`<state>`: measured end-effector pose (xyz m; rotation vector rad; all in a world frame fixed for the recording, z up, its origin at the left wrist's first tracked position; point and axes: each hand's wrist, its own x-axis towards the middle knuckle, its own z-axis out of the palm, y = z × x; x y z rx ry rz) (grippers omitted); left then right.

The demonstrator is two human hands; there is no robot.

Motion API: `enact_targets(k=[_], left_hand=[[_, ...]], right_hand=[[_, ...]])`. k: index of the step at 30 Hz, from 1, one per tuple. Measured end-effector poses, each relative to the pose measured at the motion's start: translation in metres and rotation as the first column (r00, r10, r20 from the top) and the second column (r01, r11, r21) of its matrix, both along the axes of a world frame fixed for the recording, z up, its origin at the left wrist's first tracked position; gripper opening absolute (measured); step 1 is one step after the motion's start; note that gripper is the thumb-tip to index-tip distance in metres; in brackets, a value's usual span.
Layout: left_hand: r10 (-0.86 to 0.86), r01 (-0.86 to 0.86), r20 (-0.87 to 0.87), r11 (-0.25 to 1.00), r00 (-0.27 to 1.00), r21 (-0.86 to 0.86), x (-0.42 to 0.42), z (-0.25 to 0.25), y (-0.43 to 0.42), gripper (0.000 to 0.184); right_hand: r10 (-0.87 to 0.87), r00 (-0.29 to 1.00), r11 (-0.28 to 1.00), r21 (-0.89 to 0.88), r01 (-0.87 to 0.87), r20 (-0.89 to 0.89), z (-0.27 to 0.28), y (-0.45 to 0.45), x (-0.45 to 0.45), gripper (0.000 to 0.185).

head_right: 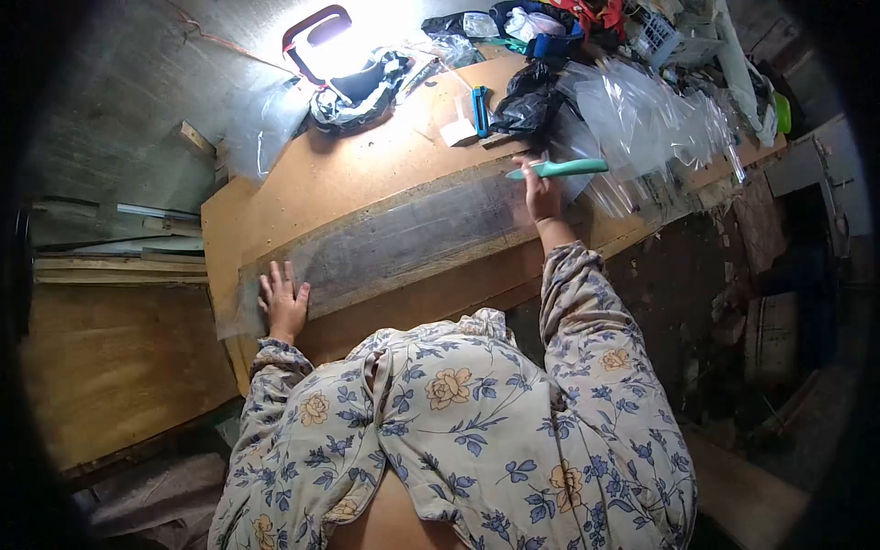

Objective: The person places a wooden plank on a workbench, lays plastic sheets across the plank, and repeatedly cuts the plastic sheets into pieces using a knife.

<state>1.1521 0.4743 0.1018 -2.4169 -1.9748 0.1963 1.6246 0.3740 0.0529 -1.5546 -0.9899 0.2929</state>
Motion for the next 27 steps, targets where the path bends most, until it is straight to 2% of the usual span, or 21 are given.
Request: enact_targets(k=[2, 3, 5, 7, 8, 9, 10, 12, 13, 14, 16, 17, 18, 19, 20, 21, 22, 23, 24, 25, 27], left_hand=[[-0.171, 0.177, 0.147, 0.984, 0.974, -0.027, -0.003, -0.008, 0.001, 0.046], [-0.211, 0.207, 0.171, 0.977, 0.962, 0.045, -0.006, -0.005, 0.0, 0.04], [0.027, -0.077, 0.626, 0.996, 0.78, 0.052, -0.063, -0.016, 0.024, 0.035], [-0.092, -0.053, 0.496, 0.961, 0.864, 0.27, -0.111, 0.014, 0.03, 0.033], [-0.01, -0.122, 0.457, 0.958, 0.89, 0.258, -0.153, 0.011, 0.038, 0.033], [0.075, -0.193, 0.414, 0.949, 0.907, 0.25, -0.194, 0.01, 0.044, 0.032], [0.111, -0.191, 0.29, 0.945, 0.951, 0.265, -0.22, 0.018, 0.044, 0.037], [0.349, -0.405, 0.296, 0.901, 0.889, 0.157, -0.261, 0.029, 0.049, 0.041], [0.369, -0.425, 0.288, 0.891, 0.884, 0.161, -0.269, 0.027, 0.05, 0.041], [0.516, -0.526, 0.107, 0.843, 0.85, 0.114, -0.272, 0.023, 0.053, 0.043], [0.654, -0.644, -0.034, 0.751, 0.755, 0.146, -0.233, 0.034, 0.052, 0.048], [0.672, -0.66, 0.011, 0.723, 0.74, 0.205, -0.198, 0.047, 0.05, 0.052], [0.47, -0.455, 0.082, 0.773, 0.879, 0.442, -0.219, -0.006, 0.069, 0.05], [0.467, -0.491, 0.153, 0.827, 0.871, 0.273, -0.123, 0.06, 0.043, 0.05], [0.201, -0.262, 0.237, 0.928, 0.95, 0.265, -0.096, 0.051, 0.036, 0.047], [-0.216, 0.058, 0.376, 0.919, 0.901, 0.39, -0.075, 0.023, 0.033, 0.048], [-0.328, 0.113, 0.561, 0.917, 0.76, 0.383, -0.039, 0.01, 0.02, 0.049], [-0.147, 0.111, 0.329, 0.986, 0.933, 0.125, -0.005, 0.023, -0.003, 0.051], [-0.141, 0.14, 0.331, 0.99, 0.933, 0.028, 0.012, 0.01, -0.01, 0.05], [-0.096, 0.114, 0.329, 0.993, 0.939, -0.036, 0.019, 0.004, -0.009, 0.048], [-0.101, 0.101, 0.279, 0.995, 0.955, 0.017, 0.011, -0.002, -0.001, 0.047]], right_hand=[[-0.043, 0.985, 0.999, 0.008, 0.042, 0.165, -0.005, 0.005, 0.014, 0.023], [-0.036, 0.985, 0.999, 0.009, 0.035, 0.167, -0.006, 0.004, 0.018, 0.023], [-0.106, 0.978, 0.989, -0.08, 0.122, 0.179, -0.005, 0.006, 0.022, 0.024], [-0.117, 0.971, 0.977, -0.152, 0.15, 0.207, 0.001, 0.002, 0.019, 0.024], [-0.131, 0.963, 0.969, -0.174, 0.175, 0.237, 0.005, 0.002, 0.014, 0.024], [-0.064, 0.977, 0.987, -0.128, 0.092, 0.205, 0.0, 0.004, 0.012, 0.025], [-0.062, 0.981, 0.985, -0.149, 0.09, 0.182, 0.013, 0.002, -0.003, 0.023], [-0.009, 0.993, 0.994, -0.107, 0.021, 0.115, 0.009, 0.004, -0.018, 0.02], [0.004, 0.989, 0.998, -0.065, 0.006, 0.146, 0.001, 0.007, -0.022, 0.017], [0.014, 0.985, 1.0, -0.021, -0.011, 0.172, 0.0, 0.009, -0.03, 0.018], [-0.004, 0.983, 0.998, -0.061, 0.015, 0.183, -0.003, 0.011, -0.041, 0.02], [0.015, 0.987, 0.999, -0.048, -0.007, 0.162, -0.003, 0.011, -0.043, 0.021], [0.029, 0.989, 0.999, -0.035, -0.024, 0.144, -0.002, 0.011, -0.044, 0.021], [0.045, 0.986, 0.996, -0.08, -0.033, 0.159, 0.004, 0.01, -0.046, 0.021], [0.054, 0.986, 0.996, -0.078, -0.042, 0.158, 0.004, 0.01, -0.047, 0.021], [0.05, 0.985, 0.996, -0.083, -0.037, 0.164, 0.004, 0.01, -0.048, 0.021], [0.046, 0.984, 0.996, -0.088, -0.031, 0.171, 0.005, 0.01, -0.049, 0.021], [0.032, 0.983, 0.994, -0.106, -0.013, 0.179, 0.007, 0.01, -0.051, 0.02], [0.042, 0.982, 0.994, -0.103, -0.023, 0.183, 0.005, 0.011, -0.049, 0.02], [0.045, 0.987, 0.996, -0.08, -0.032, 0.157, 0.003, 0.012, -0.048, 0.02], [0.049, 0.996, 0.999, -0.004, -0.049, 0.078, -0.005, 0.014, -0.049, 0.02]])
